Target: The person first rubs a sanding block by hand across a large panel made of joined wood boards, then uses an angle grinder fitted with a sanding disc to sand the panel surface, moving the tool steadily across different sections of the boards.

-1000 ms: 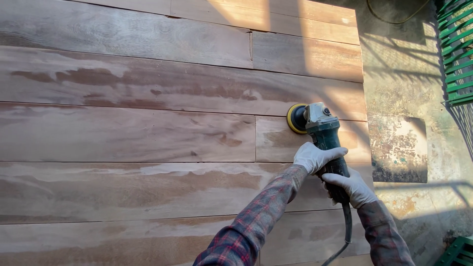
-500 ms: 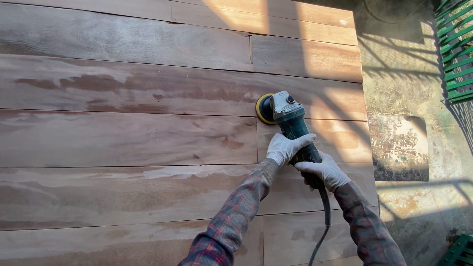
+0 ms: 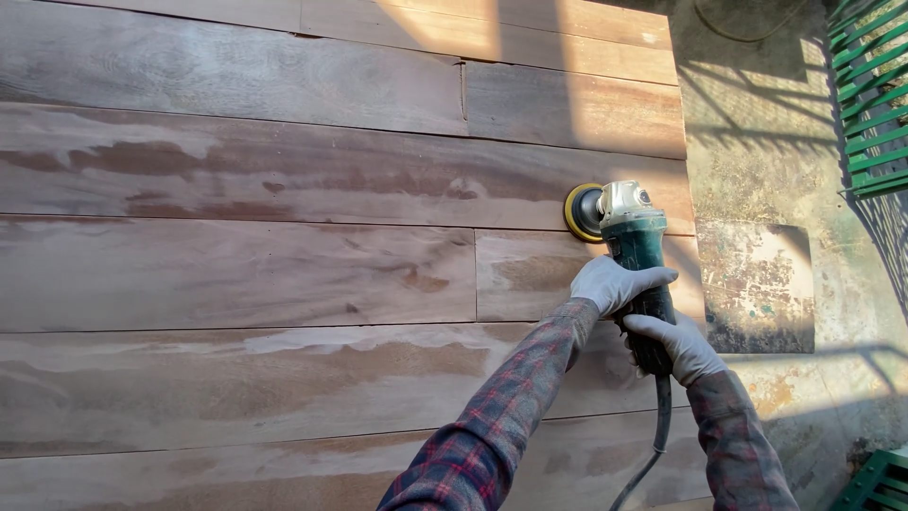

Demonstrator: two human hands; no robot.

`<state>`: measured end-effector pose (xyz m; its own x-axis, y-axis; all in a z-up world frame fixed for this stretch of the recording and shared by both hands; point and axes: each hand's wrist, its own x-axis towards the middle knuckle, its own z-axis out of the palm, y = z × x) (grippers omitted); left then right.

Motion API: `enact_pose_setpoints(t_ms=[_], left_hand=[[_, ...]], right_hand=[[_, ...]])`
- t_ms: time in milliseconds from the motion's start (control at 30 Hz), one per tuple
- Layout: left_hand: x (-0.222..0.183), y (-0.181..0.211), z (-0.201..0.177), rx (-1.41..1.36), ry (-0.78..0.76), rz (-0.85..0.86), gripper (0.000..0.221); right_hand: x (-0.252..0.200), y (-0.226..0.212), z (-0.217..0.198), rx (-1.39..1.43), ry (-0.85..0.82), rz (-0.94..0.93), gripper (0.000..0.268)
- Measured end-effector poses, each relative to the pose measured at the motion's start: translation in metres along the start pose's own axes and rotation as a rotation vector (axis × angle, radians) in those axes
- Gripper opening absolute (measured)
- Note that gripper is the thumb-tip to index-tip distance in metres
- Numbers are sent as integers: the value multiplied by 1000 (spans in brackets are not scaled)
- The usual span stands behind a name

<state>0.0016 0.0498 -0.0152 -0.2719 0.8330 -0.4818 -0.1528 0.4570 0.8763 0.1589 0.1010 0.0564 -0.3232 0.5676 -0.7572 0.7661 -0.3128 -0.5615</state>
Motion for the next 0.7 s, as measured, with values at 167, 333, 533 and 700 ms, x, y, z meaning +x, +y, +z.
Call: enact_pose_setpoints(t_ms=[167,333,533,700], left_hand=[[-30,-16,-68,11,95,36,97],[-89,-41,-134,-115,142,-70,90],[-160,-66,-207,-392,299,-69,70],[-154,-64,-244,-568,459,-21,67]], right_hand=[[5,-23,61,-26,-116,-73,46],[-19,-53,135,-115,-185,-25,46],[-51,-94,227,-188,-309,-97,49],[-46,-132,249,-176,-411,-227,50]])
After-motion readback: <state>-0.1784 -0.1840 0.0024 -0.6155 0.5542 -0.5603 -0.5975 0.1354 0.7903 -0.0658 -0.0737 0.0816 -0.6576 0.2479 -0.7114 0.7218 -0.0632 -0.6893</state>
